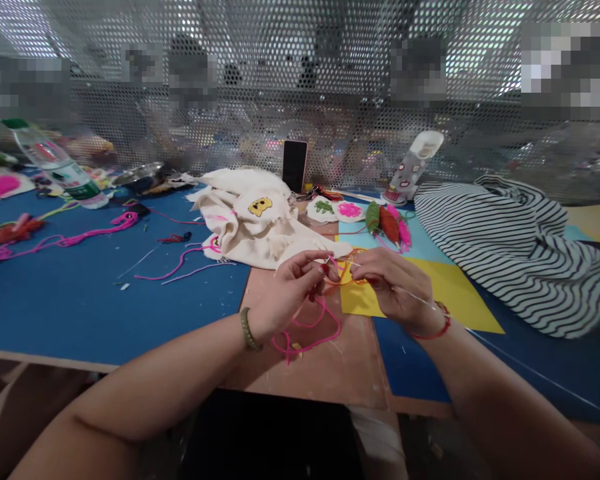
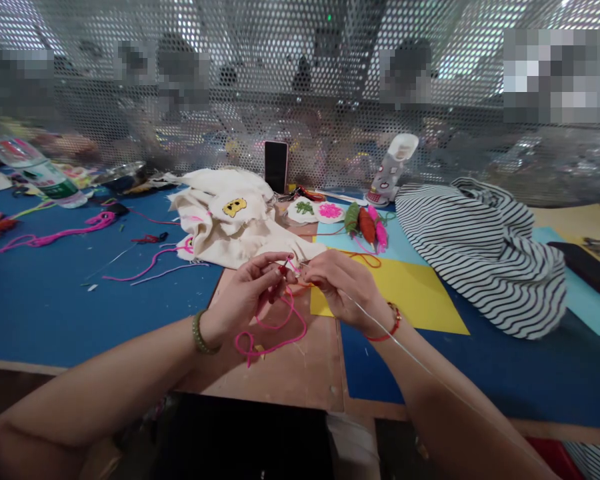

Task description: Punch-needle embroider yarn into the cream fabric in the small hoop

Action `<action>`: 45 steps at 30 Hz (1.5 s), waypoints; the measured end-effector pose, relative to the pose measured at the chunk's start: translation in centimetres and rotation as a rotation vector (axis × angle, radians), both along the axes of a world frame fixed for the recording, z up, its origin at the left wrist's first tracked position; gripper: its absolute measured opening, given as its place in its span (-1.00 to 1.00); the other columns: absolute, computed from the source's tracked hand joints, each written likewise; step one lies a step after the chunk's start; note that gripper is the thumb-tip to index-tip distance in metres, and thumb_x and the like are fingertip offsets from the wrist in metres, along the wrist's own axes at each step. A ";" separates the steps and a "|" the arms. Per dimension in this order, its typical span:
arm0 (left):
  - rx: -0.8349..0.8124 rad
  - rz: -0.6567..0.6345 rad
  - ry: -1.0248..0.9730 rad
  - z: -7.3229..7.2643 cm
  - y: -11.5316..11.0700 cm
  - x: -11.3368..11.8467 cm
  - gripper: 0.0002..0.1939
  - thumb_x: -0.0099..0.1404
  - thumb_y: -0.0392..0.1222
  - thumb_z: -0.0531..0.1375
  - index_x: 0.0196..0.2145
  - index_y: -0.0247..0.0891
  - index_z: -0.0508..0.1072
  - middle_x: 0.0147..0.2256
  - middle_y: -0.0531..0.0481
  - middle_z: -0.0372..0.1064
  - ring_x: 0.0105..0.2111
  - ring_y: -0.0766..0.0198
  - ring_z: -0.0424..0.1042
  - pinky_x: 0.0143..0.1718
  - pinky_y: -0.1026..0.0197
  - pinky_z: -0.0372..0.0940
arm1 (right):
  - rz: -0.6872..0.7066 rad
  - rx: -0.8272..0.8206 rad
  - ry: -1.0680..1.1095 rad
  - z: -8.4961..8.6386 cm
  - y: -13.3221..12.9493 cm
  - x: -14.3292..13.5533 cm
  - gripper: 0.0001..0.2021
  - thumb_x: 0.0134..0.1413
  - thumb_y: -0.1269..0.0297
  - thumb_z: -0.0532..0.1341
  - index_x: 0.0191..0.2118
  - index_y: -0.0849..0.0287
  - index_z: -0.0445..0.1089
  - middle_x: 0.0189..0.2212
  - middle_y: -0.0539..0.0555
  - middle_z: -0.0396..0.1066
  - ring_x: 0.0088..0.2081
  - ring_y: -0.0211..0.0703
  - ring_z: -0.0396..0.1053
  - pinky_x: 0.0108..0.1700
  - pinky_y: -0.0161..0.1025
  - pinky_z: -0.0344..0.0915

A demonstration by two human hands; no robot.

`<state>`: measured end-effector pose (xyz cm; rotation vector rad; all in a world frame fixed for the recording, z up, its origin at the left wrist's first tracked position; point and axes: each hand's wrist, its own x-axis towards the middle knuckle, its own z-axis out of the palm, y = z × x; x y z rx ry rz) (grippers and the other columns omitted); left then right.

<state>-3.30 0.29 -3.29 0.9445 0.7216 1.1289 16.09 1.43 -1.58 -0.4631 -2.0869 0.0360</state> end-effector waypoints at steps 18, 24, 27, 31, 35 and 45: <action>0.015 -0.101 -0.053 0.5 0.5 0.0 -0.68 0.11 -0.06 0.39 -0.30 -0.31 0.42 -0.50 0.02 0.43 -0.56 0.43 0.31 -0.49 0.35 0.17 | 0.063 -0.171 0.078 0.2 -0.2 0.1 -0.72 0.35 0.31 0.02 -0.35 0.14 0.40 -0.42 0.12 0.49 -0.32 -0.15 0.48 -0.26 -0.19 0.43; 0.029 -0.148 -0.008 0.7 0.3 -0.2 -0.66 0.16 -0.02 0.35 -0.31 -0.25 0.31 -0.53 0.02 0.44 -0.58 0.43 0.28 -0.52 0.37 0.10 | 0.100 -0.259 0.128 0.0 -0.3 0.1 -0.72 0.35 0.28 0.03 -0.35 0.13 0.42 -0.42 0.12 0.50 -0.31 -0.14 0.48 -0.26 -0.16 0.42; 0.028 -0.153 -0.005 0.9 0.2 -0.2 -0.69 0.22 -0.02 0.30 -0.30 -0.23 0.26 -0.53 0.03 0.44 -0.63 0.46 0.21 -0.56 0.37 0.04 | 0.133 -0.338 0.191 -0.2 -0.4 0.2 -0.69 0.34 0.23 0.05 -0.40 0.13 0.41 -0.45 0.10 0.47 -0.35 -0.13 0.47 -0.29 -0.14 0.39; 0.068 -0.081 0.009 0.7 0.4 -0.1 -0.73 0.27 -0.04 0.24 -0.30 -0.21 0.23 -0.55 0.06 0.43 -0.66 0.48 0.13 -0.60 0.38 -0.01 | 0.172 -0.362 0.513 0.0 -0.1 0.4 -0.65 0.32 0.15 0.09 -0.49 0.11 0.37 -0.59 0.02 0.31 -0.51 -0.18 0.35 -0.43 -0.17 0.30; 0.094 -0.079 0.078 0.5 0.5 0.0 -0.75 0.32 -0.03 0.18 -0.30 -0.21 0.20 -0.56 0.07 0.43 -0.67 0.49 0.08 -0.60 0.38 -0.03 | -0.011 -0.378 0.610 0.6 0.6 0.7 -0.53 0.32 -0.02 0.03 -0.55 0.11 0.33 -0.54 0.04 0.27 -0.46 -0.20 0.32 -0.36 -0.16 0.30; 0.295 -0.115 0.439 0.5 -0.7 0.3 -0.83 0.39 -0.06 0.05 -0.25 -0.21 0.22 -0.53 0.12 0.34 -0.62 0.46 0.15 -0.55 0.37 0.05 | -0.010 -1.144 0.161 0.2 0.5 -1.1 -0.52 -0.02 -0.24 0.26 -0.36 0.15 0.35 -0.56 -0.05 0.28 -0.54 -0.31 0.20 -0.52 -0.32 0.14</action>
